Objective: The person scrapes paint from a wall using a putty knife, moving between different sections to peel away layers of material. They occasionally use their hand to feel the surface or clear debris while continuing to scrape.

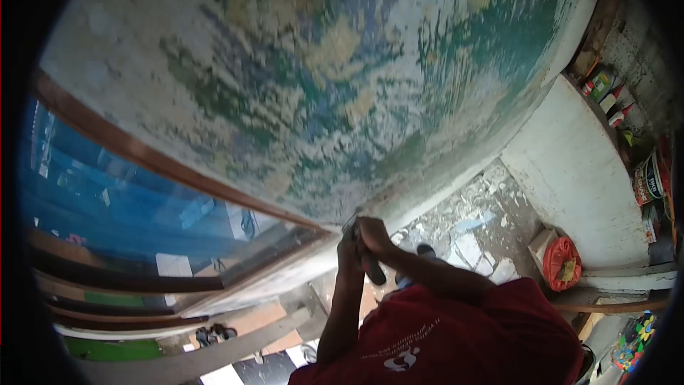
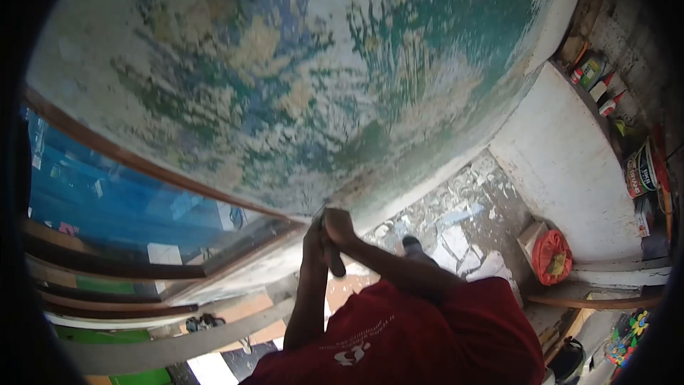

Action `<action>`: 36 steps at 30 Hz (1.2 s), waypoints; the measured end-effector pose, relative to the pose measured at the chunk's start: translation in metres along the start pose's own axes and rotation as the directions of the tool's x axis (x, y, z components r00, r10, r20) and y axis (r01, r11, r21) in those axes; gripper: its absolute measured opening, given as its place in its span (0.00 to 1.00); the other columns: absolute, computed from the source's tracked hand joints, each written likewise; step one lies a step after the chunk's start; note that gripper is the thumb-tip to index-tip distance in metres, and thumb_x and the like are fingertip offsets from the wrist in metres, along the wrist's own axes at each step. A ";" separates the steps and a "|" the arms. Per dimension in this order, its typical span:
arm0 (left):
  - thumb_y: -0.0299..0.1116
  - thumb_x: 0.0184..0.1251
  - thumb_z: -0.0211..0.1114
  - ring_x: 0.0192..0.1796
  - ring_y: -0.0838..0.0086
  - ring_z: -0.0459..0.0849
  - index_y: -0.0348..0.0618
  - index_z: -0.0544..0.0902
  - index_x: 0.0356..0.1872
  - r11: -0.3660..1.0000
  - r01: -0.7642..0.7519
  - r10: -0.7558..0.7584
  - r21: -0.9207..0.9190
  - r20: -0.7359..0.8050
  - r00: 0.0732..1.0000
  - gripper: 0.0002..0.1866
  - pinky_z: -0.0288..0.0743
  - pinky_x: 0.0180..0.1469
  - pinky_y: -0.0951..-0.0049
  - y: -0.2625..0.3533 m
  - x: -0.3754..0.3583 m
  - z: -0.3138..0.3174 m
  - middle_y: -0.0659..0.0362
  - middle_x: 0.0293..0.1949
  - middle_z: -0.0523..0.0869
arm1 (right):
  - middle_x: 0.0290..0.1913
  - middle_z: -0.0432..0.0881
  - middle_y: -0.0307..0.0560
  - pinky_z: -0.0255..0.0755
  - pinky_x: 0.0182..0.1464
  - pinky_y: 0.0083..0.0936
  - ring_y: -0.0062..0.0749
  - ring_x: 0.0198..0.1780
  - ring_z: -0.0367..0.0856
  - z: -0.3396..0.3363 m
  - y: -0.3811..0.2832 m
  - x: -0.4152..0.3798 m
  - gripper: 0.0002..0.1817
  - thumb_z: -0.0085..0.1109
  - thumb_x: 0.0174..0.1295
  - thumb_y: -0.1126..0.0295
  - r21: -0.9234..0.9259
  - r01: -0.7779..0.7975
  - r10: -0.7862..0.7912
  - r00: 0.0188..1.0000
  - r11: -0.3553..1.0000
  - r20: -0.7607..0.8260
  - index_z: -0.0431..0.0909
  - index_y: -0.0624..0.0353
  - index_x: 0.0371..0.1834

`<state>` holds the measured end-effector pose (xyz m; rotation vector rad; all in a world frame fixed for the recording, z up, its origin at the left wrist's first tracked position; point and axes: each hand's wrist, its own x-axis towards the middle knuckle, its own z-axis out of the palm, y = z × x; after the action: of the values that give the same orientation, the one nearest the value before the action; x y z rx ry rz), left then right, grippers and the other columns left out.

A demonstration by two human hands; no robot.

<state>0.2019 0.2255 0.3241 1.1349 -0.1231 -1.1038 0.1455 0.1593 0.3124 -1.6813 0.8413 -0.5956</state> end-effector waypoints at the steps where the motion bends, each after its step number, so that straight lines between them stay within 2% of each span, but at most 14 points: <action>1: 0.41 0.71 0.47 0.21 0.81 0.73 0.43 0.74 0.35 0.997 0.046 -0.043 -0.062 0.037 0.998 0.13 0.70 0.23 0.80 0.008 -0.001 0.002 0.67 0.22 0.74 | 0.23 0.75 0.56 0.71 0.32 0.30 0.35 0.26 0.78 0.001 -0.012 0.005 0.14 0.38 0.63 0.73 0.074 -0.101 0.104 0.994 0.992 -0.036 0.73 0.65 0.24; 2: 0.41 0.71 0.48 0.22 0.81 0.74 0.43 0.75 0.35 0.915 0.219 -0.165 -0.340 0.181 0.970 0.13 0.70 0.23 0.80 0.009 -0.010 -0.006 0.66 0.22 0.74 | 0.22 0.75 0.53 0.71 0.28 0.30 0.34 0.24 0.77 -0.004 -0.017 0.000 0.13 0.39 0.62 0.73 0.252 -0.241 0.243 0.970 0.937 0.023 0.72 0.64 0.23; 4: 0.43 0.70 0.49 0.22 0.80 0.74 0.43 0.75 0.36 0.909 0.252 -0.185 -0.332 0.221 0.958 0.14 0.71 0.23 0.78 -0.019 0.002 -0.026 0.66 0.22 0.74 | 0.19 0.74 0.48 0.69 0.21 0.30 0.30 0.19 0.76 -0.016 -0.031 -0.005 0.12 0.40 0.61 0.72 0.634 -0.531 0.538 0.817 0.562 0.207 0.72 0.62 0.22; 8: 0.43 0.70 0.49 0.21 0.81 0.73 0.44 0.75 0.33 0.940 0.219 -0.249 -0.263 -0.088 0.964 0.15 0.69 0.22 0.77 0.017 -0.017 0.024 0.65 0.21 0.73 | 0.16 0.71 0.44 0.65 0.16 0.24 0.27 0.15 0.73 -0.035 -0.070 -0.015 0.11 0.43 0.60 0.70 0.619 -0.441 0.456 0.878 0.650 0.147 0.71 0.61 0.23; 10: 0.45 0.70 0.49 0.22 0.81 0.73 0.43 0.76 0.32 0.970 0.197 -0.205 -0.142 -0.044 0.978 0.16 0.68 0.22 0.76 0.000 -0.015 0.011 0.65 0.21 0.74 | 0.18 0.72 0.45 0.64 0.13 0.22 0.26 0.11 0.71 -0.025 -0.047 -0.008 0.13 0.43 0.62 0.68 0.725 -0.506 0.574 0.797 0.467 0.186 0.71 0.61 0.22; 12: 0.46 0.70 0.49 0.22 0.81 0.73 0.44 0.76 0.31 0.986 0.158 -0.163 -0.042 -0.184 0.969 0.17 0.68 0.21 0.76 0.004 -0.012 0.025 0.65 0.21 0.74 | 0.18 0.71 0.44 0.64 0.12 0.22 0.25 0.11 0.70 -0.029 -0.049 -0.013 0.15 0.41 0.63 0.66 0.642 -0.435 0.485 0.868 0.631 0.111 0.70 0.62 0.22; 17: 0.46 0.72 0.45 0.14 0.81 0.65 0.47 0.71 0.22 0.952 0.253 -0.239 -0.170 0.102 0.966 0.20 0.59 0.16 0.78 0.015 -0.022 0.019 0.68 0.13 0.65 | 0.17 0.70 0.42 0.63 0.12 0.21 0.23 0.11 0.69 -0.040 -0.073 -0.017 0.14 0.43 0.62 0.65 0.567 -0.444 0.467 0.877 0.694 0.116 0.70 0.60 0.23; 19: 0.45 0.73 0.43 0.13 0.83 0.62 0.49 0.70 0.22 0.963 0.210 -0.217 -0.167 -0.024 0.976 0.20 0.58 0.15 0.81 0.033 -0.036 0.043 0.70 0.11 0.62 | 0.18 0.71 0.42 0.63 0.13 0.21 0.24 0.11 0.69 -0.045 -0.088 -0.019 0.13 0.45 0.62 0.65 0.549 -0.431 0.441 0.889 0.717 0.121 0.71 0.60 0.24; 23: 0.41 0.75 0.41 0.12 0.84 0.61 0.48 0.71 0.26 0.938 0.234 -0.227 -0.254 0.059 0.972 0.17 0.59 0.15 0.82 0.010 -0.012 0.034 0.69 0.11 0.63 | 0.18 0.70 0.45 0.66 0.13 0.24 0.28 0.12 0.72 -0.035 -0.050 -0.008 0.15 0.42 0.64 0.65 0.745 -0.524 0.517 0.808 0.413 0.282 0.69 0.63 0.24; 27: 0.39 0.74 0.41 0.14 0.84 0.64 0.47 0.71 0.27 0.925 0.257 -0.237 -0.282 0.103 0.966 0.16 0.61 0.16 0.82 0.022 -0.012 0.038 0.69 0.13 0.65 | 0.18 0.70 0.45 0.67 0.16 0.27 0.27 0.14 0.72 -0.044 -0.070 -0.014 0.15 0.41 0.64 0.65 0.557 -0.407 0.411 0.903 0.724 0.125 0.68 0.63 0.25; 29: 0.39 0.74 0.44 0.15 0.85 0.66 0.47 0.72 0.29 0.918 0.275 -0.217 -0.286 0.219 0.951 0.14 0.63 0.18 0.83 0.015 -0.011 0.032 0.70 0.14 0.66 | 0.17 0.71 0.45 0.67 0.15 0.26 0.27 0.14 0.73 -0.039 -0.050 -0.012 0.16 0.41 0.65 0.64 0.673 -0.490 0.507 0.840 0.554 0.194 0.69 0.63 0.24; 30: 0.39 0.73 0.44 0.16 0.85 0.66 0.47 0.72 0.29 0.938 0.257 -0.244 -0.231 0.084 0.966 0.14 0.63 0.18 0.83 0.005 -0.012 0.027 0.70 0.15 0.67 | 0.16 0.71 0.44 0.67 0.15 0.26 0.27 0.14 0.74 -0.034 -0.038 -0.011 0.16 0.41 0.65 0.64 0.722 -0.519 0.544 0.805 0.457 0.235 0.69 0.64 0.24; 32: 0.38 0.73 0.45 0.17 0.85 0.68 0.47 0.73 0.30 0.970 0.227 -0.239 -0.092 -0.165 0.957 0.13 0.64 0.19 0.82 0.014 -0.012 0.044 0.70 0.17 0.69 | 0.16 0.73 0.45 0.65 0.13 0.23 0.27 0.13 0.74 -0.034 -0.042 -0.009 0.17 0.42 0.65 0.63 0.646 -0.426 0.450 0.882 0.633 0.140 0.71 0.64 0.25; 36: 0.38 0.73 0.44 0.21 0.86 0.69 0.46 0.74 0.33 0.963 0.232 -0.228 -0.134 0.045 0.973 0.12 0.64 0.20 0.82 0.011 -0.011 0.029 0.70 0.21 0.70 | 0.17 0.73 0.46 0.65 0.13 0.22 0.26 0.12 0.73 -0.030 -0.033 -0.010 0.16 0.42 0.64 0.64 0.558 -0.383 0.411 0.908 0.736 0.081 0.72 0.64 0.26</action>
<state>0.1860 0.2149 0.3511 1.0259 0.0639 -1.3153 0.1241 0.1537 0.3527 -0.9076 0.9152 -0.5171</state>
